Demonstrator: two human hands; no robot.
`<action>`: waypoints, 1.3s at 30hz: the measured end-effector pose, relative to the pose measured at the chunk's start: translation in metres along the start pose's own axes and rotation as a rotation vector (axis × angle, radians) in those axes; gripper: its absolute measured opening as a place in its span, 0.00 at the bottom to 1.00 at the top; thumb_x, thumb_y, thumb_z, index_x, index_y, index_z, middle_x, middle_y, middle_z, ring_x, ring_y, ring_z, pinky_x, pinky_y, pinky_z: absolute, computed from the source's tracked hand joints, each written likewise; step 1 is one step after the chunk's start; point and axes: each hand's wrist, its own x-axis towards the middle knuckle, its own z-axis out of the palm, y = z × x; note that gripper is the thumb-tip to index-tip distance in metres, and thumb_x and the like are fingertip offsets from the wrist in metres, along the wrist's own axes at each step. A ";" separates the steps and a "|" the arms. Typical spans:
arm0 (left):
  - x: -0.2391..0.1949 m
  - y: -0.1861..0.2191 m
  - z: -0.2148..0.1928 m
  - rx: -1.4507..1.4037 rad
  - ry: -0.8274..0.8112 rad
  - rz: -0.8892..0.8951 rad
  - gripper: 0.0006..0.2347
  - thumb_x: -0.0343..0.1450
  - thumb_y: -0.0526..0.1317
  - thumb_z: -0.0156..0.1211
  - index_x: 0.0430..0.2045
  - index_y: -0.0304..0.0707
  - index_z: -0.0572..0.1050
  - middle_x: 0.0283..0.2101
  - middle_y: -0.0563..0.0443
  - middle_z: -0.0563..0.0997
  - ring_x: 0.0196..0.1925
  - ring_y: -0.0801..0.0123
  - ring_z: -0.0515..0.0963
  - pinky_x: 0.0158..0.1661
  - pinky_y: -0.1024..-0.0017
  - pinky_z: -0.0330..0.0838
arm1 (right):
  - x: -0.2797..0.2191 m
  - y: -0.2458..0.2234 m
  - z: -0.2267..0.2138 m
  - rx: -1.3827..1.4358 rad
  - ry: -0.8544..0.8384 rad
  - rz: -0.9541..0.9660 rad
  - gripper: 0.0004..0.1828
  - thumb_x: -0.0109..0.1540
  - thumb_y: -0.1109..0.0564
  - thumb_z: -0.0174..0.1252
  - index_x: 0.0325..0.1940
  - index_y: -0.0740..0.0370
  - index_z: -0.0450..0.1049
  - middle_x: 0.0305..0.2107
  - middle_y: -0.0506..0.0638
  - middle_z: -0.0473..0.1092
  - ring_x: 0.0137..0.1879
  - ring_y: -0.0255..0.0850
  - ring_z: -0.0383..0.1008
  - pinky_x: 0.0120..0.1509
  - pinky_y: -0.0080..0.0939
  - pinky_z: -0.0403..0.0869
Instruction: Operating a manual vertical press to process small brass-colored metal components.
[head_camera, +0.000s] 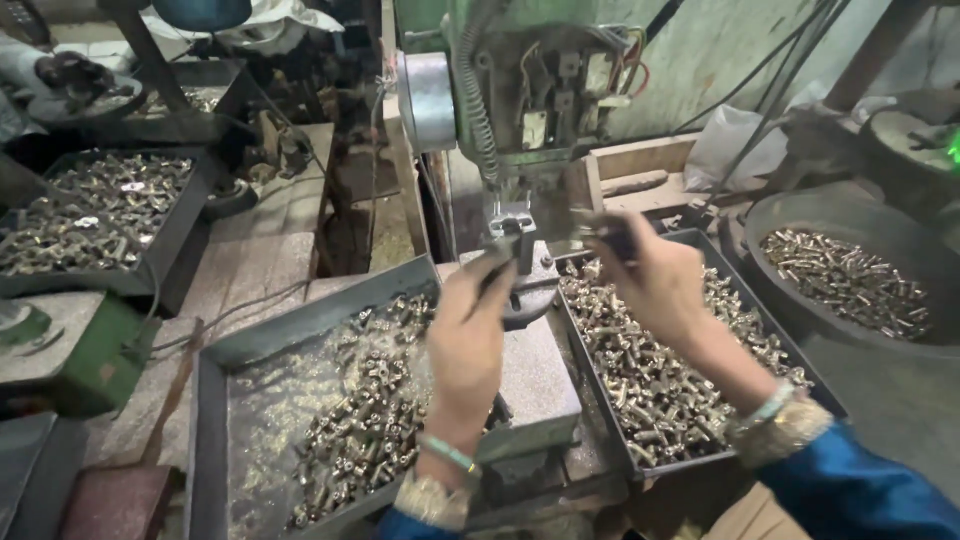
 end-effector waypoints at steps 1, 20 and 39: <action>0.007 0.002 0.007 0.129 -0.035 0.104 0.13 0.72 0.27 0.56 0.49 0.36 0.80 0.59 0.47 0.78 0.56 0.61 0.81 0.52 0.70 0.82 | -0.004 0.020 -0.009 -0.297 -0.163 0.160 0.18 0.69 0.44 0.57 0.57 0.55 0.72 0.31 0.53 0.80 0.31 0.46 0.82 0.33 0.43 0.77; -0.017 -0.076 -0.042 0.550 -0.463 -0.743 0.13 0.74 0.33 0.58 0.53 0.47 0.77 0.52 0.50 0.82 0.50 0.62 0.80 0.45 0.69 0.79 | 0.132 0.054 -0.124 -1.351 -0.217 -0.350 0.11 0.69 0.54 0.50 0.45 0.58 0.77 0.30 0.50 0.77 0.30 0.39 0.77 0.33 0.40 0.73; -0.113 -0.127 -0.030 0.572 -0.765 -0.667 0.22 0.66 0.36 0.63 0.55 0.30 0.69 0.49 0.30 0.80 0.51 0.38 0.79 0.52 0.49 0.74 | 0.011 0.047 0.026 0.125 -0.047 0.396 0.18 0.74 0.46 0.46 0.49 0.64 0.66 0.27 0.57 0.77 0.26 0.49 0.80 0.29 0.50 0.74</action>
